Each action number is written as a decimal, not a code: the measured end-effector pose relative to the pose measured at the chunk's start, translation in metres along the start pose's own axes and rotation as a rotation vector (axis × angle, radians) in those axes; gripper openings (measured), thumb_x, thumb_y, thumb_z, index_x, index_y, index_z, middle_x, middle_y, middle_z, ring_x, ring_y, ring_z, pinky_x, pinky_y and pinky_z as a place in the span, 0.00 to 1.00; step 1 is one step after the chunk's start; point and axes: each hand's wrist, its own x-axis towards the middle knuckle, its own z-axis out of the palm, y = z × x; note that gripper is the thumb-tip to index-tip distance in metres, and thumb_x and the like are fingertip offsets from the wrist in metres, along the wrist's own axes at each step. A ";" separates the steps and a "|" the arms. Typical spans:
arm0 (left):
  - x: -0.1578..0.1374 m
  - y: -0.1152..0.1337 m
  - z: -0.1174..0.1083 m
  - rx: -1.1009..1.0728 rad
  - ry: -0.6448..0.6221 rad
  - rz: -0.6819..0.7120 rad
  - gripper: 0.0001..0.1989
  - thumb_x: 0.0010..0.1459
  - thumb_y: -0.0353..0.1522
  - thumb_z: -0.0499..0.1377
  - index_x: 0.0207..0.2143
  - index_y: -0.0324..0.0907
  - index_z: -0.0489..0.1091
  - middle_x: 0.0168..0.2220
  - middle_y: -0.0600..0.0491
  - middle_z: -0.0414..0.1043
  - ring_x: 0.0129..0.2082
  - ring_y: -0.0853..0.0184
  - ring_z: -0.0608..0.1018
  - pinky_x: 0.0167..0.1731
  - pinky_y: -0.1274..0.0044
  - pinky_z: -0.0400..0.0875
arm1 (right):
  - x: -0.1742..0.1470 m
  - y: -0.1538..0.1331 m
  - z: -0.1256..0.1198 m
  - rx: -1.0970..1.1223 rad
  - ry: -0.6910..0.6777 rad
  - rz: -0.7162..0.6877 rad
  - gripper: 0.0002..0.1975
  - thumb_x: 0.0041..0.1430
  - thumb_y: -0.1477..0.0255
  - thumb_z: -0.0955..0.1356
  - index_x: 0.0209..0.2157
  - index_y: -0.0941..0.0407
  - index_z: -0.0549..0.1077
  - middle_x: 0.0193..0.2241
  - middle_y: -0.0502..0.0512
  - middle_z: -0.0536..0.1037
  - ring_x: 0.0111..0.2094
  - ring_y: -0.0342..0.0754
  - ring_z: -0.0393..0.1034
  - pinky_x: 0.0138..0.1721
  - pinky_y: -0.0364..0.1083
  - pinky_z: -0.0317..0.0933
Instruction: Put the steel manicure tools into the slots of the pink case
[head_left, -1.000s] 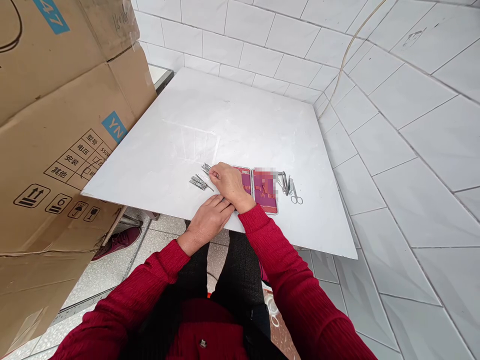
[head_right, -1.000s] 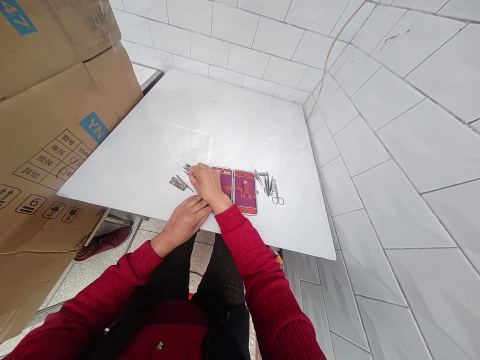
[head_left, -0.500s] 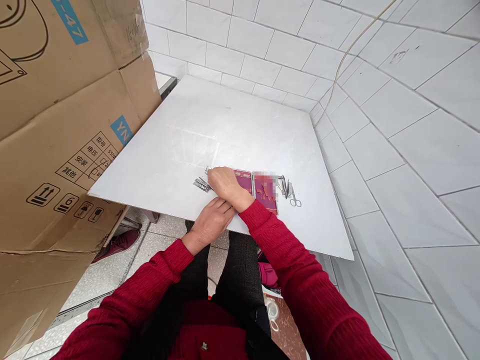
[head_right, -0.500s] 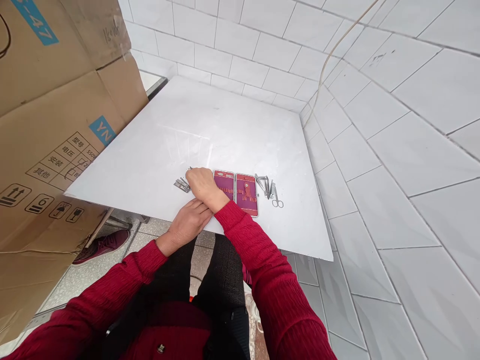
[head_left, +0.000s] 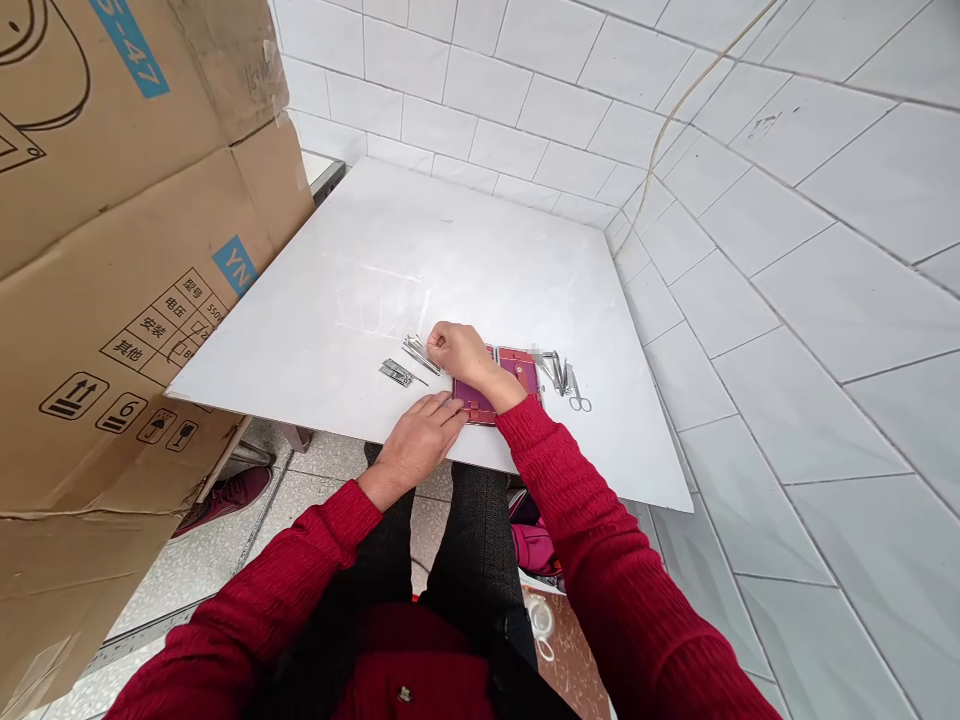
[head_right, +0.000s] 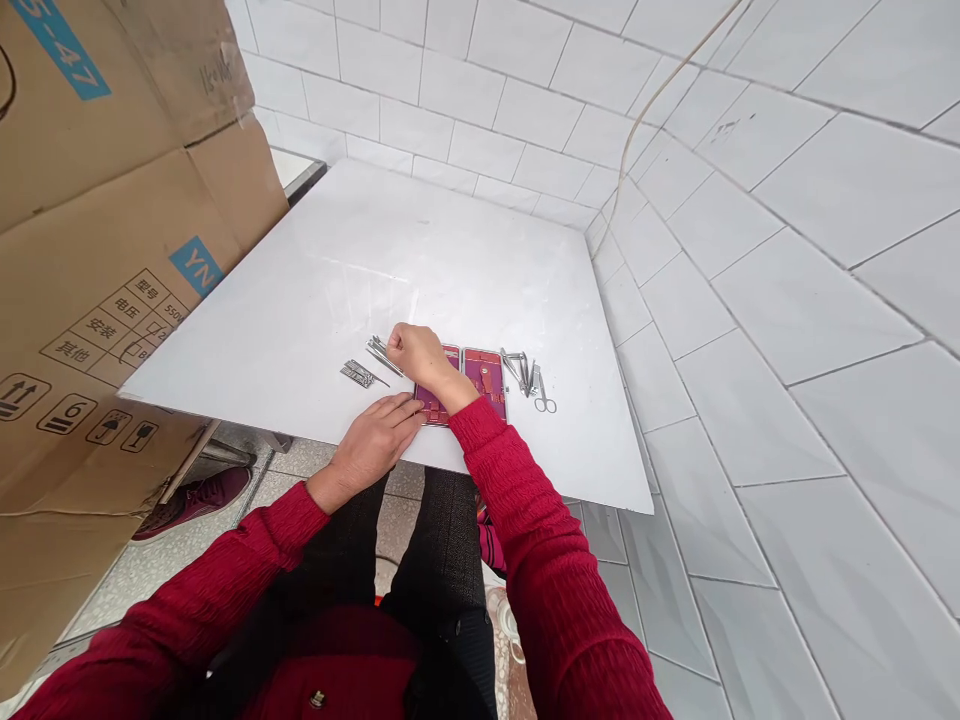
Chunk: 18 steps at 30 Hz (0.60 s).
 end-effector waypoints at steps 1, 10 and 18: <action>0.000 0.000 0.000 0.002 -0.001 0.002 0.13 0.70 0.29 0.55 0.53 0.40 0.75 0.54 0.44 0.78 0.58 0.57 0.76 0.56 0.62 0.74 | 0.000 0.007 -0.001 0.137 -0.006 0.039 0.07 0.58 0.80 0.65 0.32 0.57 0.74 0.26 0.51 0.80 0.26 0.45 0.74 0.32 0.42 0.63; 0.003 0.001 -0.004 0.036 0.008 0.015 0.13 0.70 0.29 0.54 0.53 0.40 0.74 0.54 0.45 0.77 0.57 0.57 0.76 0.57 0.63 0.74 | -0.009 0.064 0.002 0.739 0.188 0.159 0.21 0.51 0.78 0.67 0.48 0.58 0.75 0.21 0.40 0.73 0.17 0.39 0.65 0.22 0.39 0.61; 0.004 0.001 -0.006 0.019 0.016 0.018 0.12 0.71 0.29 0.54 0.52 0.40 0.74 0.54 0.45 0.78 0.57 0.56 0.76 0.55 0.62 0.75 | -0.010 0.059 0.009 0.756 0.258 0.264 0.16 0.51 0.76 0.69 0.44 0.56 0.77 0.21 0.42 0.74 0.19 0.40 0.67 0.21 0.38 0.63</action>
